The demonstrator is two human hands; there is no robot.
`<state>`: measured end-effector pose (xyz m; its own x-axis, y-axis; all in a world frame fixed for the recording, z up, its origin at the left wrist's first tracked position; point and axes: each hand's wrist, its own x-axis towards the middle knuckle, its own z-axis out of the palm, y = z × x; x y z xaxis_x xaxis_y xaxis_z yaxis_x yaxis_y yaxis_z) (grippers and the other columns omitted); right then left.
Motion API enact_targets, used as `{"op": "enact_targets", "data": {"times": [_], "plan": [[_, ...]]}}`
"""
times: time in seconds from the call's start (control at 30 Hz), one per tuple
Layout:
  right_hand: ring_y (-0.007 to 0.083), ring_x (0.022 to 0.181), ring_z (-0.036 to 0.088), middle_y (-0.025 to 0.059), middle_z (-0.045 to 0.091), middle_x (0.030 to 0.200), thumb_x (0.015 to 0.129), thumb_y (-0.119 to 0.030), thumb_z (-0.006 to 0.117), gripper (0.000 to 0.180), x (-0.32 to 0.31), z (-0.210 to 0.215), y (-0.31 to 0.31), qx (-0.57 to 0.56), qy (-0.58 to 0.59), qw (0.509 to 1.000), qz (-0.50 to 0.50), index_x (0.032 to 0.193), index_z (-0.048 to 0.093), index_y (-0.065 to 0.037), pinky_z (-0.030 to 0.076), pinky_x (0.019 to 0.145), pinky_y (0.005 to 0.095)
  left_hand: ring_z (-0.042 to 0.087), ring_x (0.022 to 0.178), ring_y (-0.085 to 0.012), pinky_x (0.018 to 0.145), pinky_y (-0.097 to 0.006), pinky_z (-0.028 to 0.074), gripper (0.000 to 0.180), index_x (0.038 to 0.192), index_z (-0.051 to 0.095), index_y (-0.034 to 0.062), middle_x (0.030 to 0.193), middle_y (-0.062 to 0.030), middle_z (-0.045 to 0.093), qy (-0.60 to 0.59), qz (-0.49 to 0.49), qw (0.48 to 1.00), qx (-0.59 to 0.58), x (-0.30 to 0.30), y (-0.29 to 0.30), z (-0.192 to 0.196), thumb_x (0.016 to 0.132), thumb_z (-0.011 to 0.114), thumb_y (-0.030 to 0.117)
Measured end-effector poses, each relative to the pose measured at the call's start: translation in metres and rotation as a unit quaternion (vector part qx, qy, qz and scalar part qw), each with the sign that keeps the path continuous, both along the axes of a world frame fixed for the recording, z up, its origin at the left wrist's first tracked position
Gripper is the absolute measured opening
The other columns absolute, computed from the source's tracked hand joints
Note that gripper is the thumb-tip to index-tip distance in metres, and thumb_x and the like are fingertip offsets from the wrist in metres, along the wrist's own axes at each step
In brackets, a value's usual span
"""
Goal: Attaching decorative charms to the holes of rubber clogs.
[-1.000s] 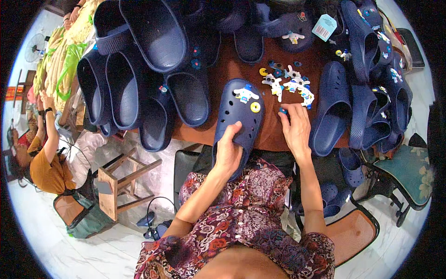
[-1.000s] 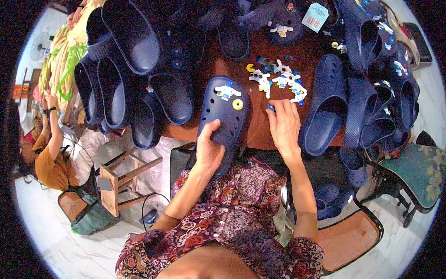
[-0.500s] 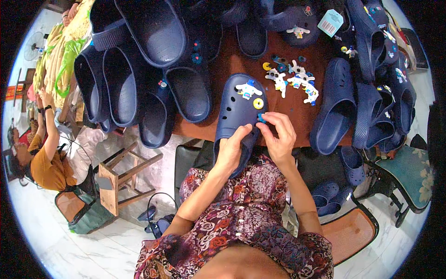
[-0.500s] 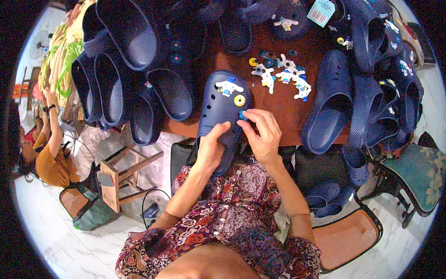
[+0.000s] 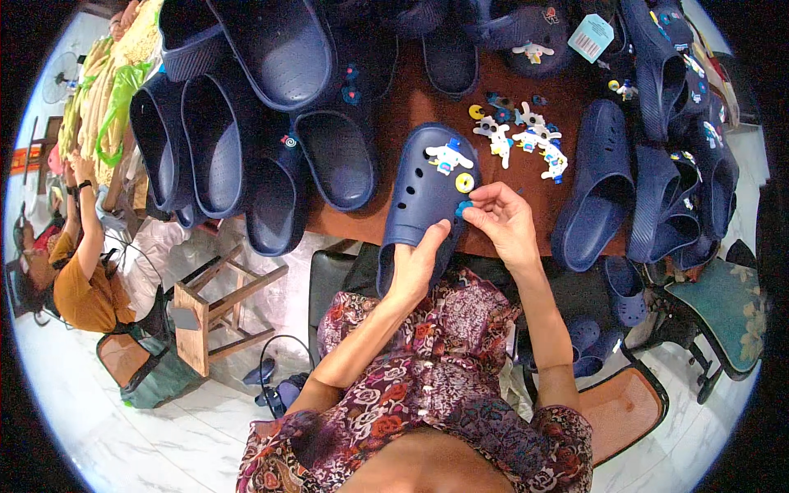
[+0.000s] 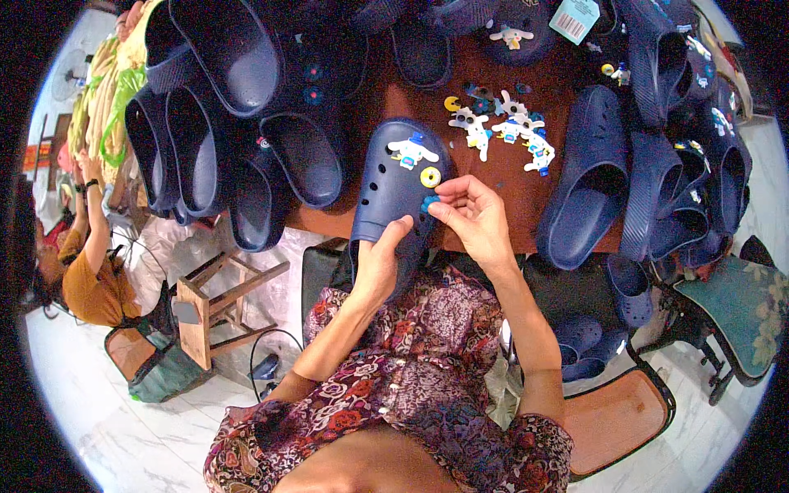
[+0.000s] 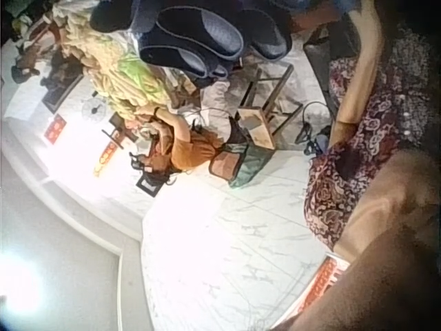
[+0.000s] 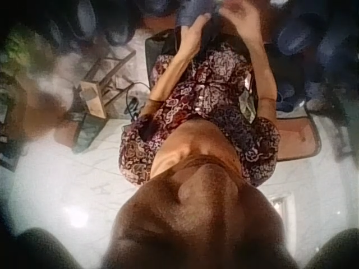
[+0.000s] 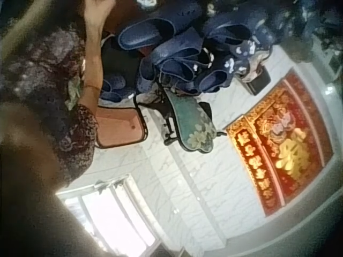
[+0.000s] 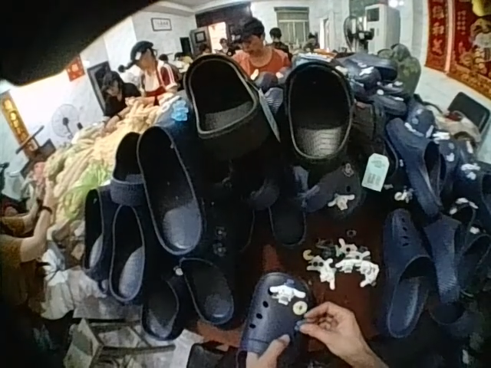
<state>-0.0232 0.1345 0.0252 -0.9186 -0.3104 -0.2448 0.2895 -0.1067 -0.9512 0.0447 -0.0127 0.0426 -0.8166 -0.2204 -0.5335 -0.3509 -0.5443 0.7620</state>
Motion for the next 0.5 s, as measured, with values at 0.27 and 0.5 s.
{"op": "enact_targets", "data": {"times": [0.27, 0.5], "plan": [[0.0101, 0.086, 0.053, 0.0022, 0.052, 0.098, 0.072, -0.007, 0.083, 0.052, -0.003, -0.005, 0.007, 0.025, -0.047, 0.999, 0.008, 0.111, 0.048, -0.005, 0.05, 0.076, 0.0243, 0.056, 0.098, -0.0134, 0.086, -0.029, 0.046, 0.035, 0.12, 0.054, -0.0018, 0.111, -0.0062, 0.059, 0.045, -0.001, 0.997, -0.059, 0.007, 0.006, -0.001, 0.089, 0.062, 0.011], [0.0124, 0.088, 0.052, 0.0074, 0.049, 0.106, 0.07, -0.007, 0.084, 0.068, -0.012, 0.002, 0.008, 0.048, -0.058, 0.996, 0.053, 0.12, 0.039, -0.004, 0.051, 0.077, 0.0279, 0.058, 0.09, -0.0126, 0.079, -0.026, 0.048, 0.031, 0.115, 0.056, -0.0027, 0.103, -0.0052, 0.061, 0.06, 0.003, 0.994, -0.087, 0.012, 0.012, -0.004, 0.086, 0.063, 0.004]]}}
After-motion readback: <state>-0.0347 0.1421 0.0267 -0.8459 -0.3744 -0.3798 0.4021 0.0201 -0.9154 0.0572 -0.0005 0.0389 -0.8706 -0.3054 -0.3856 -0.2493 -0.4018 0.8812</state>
